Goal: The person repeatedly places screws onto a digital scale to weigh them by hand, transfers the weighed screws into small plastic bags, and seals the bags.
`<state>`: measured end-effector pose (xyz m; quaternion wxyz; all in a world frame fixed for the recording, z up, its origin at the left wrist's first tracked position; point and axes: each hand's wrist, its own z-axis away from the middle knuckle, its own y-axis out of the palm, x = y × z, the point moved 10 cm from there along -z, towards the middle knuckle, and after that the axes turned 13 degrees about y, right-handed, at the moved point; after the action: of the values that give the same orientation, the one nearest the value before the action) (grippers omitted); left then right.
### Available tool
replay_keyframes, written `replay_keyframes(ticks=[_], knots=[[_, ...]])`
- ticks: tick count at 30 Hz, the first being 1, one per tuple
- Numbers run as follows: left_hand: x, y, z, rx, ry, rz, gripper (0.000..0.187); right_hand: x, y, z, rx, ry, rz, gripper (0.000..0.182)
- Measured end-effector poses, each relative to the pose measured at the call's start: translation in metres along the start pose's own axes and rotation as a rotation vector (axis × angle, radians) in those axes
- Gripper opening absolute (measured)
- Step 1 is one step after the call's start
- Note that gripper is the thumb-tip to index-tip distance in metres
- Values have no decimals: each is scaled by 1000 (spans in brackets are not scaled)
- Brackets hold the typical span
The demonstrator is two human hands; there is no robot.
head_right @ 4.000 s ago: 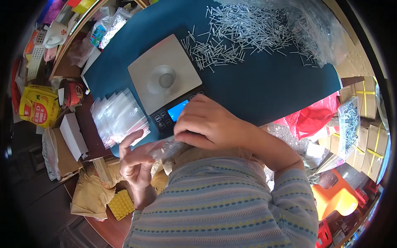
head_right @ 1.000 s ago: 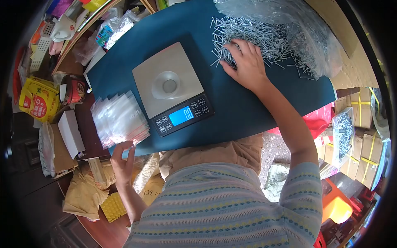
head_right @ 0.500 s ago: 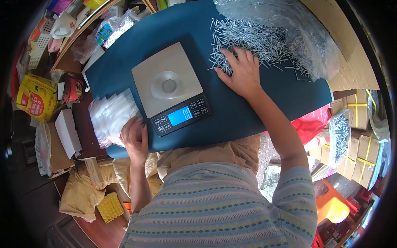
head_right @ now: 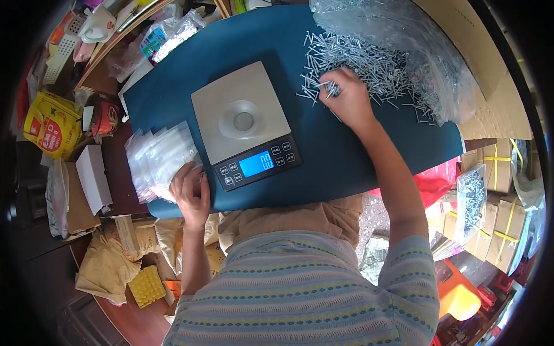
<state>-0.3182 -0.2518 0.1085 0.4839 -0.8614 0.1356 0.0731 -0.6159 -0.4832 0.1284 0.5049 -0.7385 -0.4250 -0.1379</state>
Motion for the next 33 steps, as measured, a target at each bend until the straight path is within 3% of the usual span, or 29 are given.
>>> replay_keyframes(ticks=[3,4,8,11,17,21,23,25,27,29,33], knots=[[-1,-8,-1,-49,-33,71,31,-33,0,-23,104,256,-360,14],[-2,-11,-2,-72,-49,97,31,-52,6,-26,205,481,-504,16],[-12,-19,-14,-125,-47,190,35,-59,32,-31,367,784,-1488,32],[-23,-14,-34,-162,-56,351,37,-61,57,-24,356,918,-1442,29],[-54,21,-89,-100,-27,474,77,14,109,-27,577,962,-1878,20],[-61,53,-112,-92,-112,623,97,64,123,-13,514,989,-1666,19],[-58,65,-117,-28,-203,687,102,80,117,-13,540,743,-1472,18],[-57,69,-123,-41,-208,798,103,102,101,-19,340,369,-1105,16],[-54,77,-121,-28,-171,872,108,113,98,-6,367,257,-853,11],[-49,85,-116,42,-241,1028,111,135,81,4,272,-30,-688,7],[-62,78,-129,223,-47,1156,100,150,57,17,219,-197,-472,9]])
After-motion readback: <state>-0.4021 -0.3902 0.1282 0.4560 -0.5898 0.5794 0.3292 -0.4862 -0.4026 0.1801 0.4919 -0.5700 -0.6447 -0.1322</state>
